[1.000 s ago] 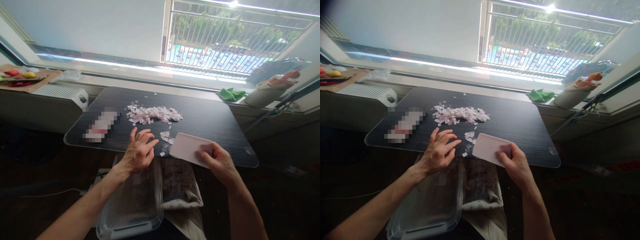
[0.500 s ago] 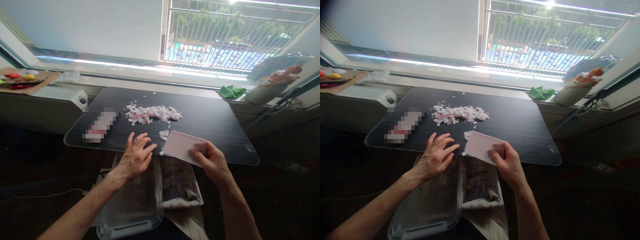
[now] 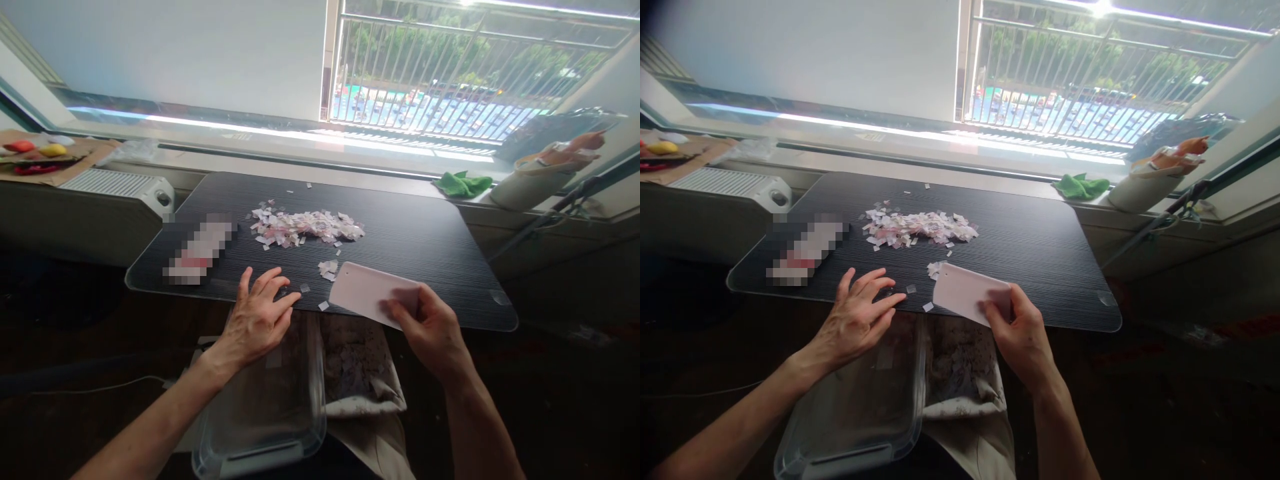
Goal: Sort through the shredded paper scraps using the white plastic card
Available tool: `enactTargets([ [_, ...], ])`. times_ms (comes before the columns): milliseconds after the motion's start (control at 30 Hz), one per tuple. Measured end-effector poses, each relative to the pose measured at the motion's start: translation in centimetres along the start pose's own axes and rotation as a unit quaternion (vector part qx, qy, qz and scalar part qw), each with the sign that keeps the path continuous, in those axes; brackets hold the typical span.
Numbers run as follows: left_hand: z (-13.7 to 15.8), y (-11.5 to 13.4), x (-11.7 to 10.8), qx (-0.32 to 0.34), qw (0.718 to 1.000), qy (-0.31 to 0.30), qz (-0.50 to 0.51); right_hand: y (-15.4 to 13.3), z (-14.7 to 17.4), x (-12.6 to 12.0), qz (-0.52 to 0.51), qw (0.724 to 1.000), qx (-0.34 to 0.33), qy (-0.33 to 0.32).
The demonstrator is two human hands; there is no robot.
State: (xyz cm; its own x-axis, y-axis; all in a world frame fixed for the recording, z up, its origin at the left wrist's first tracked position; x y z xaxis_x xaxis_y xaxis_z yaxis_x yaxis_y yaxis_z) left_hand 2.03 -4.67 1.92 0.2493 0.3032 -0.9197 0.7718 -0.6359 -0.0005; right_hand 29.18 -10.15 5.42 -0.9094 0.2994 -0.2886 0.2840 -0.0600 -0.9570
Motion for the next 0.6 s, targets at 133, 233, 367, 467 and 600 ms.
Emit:
enactTargets([
  [133, 0.4, -0.7, -0.8, -0.021, 0.999, 0.024, 0.002, -0.3, -0.1, 0.5, 0.044, 0.999, -0.021, -0.013],
  [233, -0.3, -1.9, -0.7, -0.066, 0.996, 0.053, 0.008, 0.0, -0.2, -1.3, 0.085, 0.996, -0.027, 0.007],
  [367, -1.7, -4.8, 0.7, -0.163, 0.981, 0.099, 0.020, 0.7, -1.2, -1.6, 0.038, 0.998, -0.022, 0.037],
  [467, -2.3, -6.3, 2.2, -0.203, 0.973, 0.106, 0.026, 1.2, -2.6, 1.0, -0.038, 0.999, -0.007, 0.009],
  [600, -2.3, -6.7, 3.1, -0.212, 0.972, 0.101, 0.026, 1.7, -3.8, 3.9, -0.051, 0.999, 0.016, -0.003],
])
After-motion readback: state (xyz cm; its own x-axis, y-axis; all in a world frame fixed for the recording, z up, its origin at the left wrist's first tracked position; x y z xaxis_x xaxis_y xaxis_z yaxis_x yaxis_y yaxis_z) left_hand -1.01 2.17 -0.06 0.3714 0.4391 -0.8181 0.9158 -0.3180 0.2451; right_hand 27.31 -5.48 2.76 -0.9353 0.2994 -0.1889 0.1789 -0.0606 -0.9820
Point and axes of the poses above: each hand's wrist, its own z-axis away from the middle knuckle, its own x-axis out of the palm, y = z × x, the point moved 2 cm from there along -z, towards the middle knuckle, and after that the axes turned 10 degrees about -z, right-handed, at the moved point
